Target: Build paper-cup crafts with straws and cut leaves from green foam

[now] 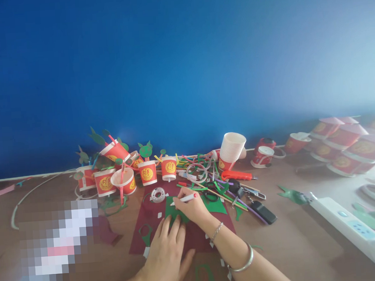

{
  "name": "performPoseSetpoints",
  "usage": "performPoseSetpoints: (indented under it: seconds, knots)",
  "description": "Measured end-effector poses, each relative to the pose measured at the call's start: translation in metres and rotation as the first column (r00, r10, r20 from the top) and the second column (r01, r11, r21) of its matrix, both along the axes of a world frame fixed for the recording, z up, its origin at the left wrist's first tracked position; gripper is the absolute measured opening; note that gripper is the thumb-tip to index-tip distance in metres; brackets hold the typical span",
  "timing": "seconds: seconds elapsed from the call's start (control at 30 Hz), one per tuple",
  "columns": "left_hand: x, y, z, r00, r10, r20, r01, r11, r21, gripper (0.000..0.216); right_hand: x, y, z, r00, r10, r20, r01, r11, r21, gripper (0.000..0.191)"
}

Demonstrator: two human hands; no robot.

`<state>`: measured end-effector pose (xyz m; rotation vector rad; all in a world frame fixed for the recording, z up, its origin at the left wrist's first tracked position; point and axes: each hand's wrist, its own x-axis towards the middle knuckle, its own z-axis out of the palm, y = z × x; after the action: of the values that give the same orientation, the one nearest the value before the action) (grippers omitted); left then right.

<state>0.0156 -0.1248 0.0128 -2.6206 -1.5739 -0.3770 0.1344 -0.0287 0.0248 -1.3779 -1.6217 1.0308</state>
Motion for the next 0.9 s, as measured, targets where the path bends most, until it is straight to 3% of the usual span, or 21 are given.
performPoseSetpoints:
  seconds: [0.27, 0.9]
  knots:
    - [-0.0006, 0.0005, 0.0083, 1.0, -0.016, -0.017, 0.015, 0.998, -0.061, 0.057, 0.0006, 0.0007, 0.0001, 1.0, -0.013, -0.001, 0.013, 1.0, 0.02, 0.019]
    - [0.0001, 0.0013, 0.0063, 1.0, -0.007, -0.017, 0.007, 1.0, -0.031, 0.057, -0.0001, 0.0004, -0.0008, 1.0, -0.004, -0.025, 0.004, 1.0, 0.013, 0.018]
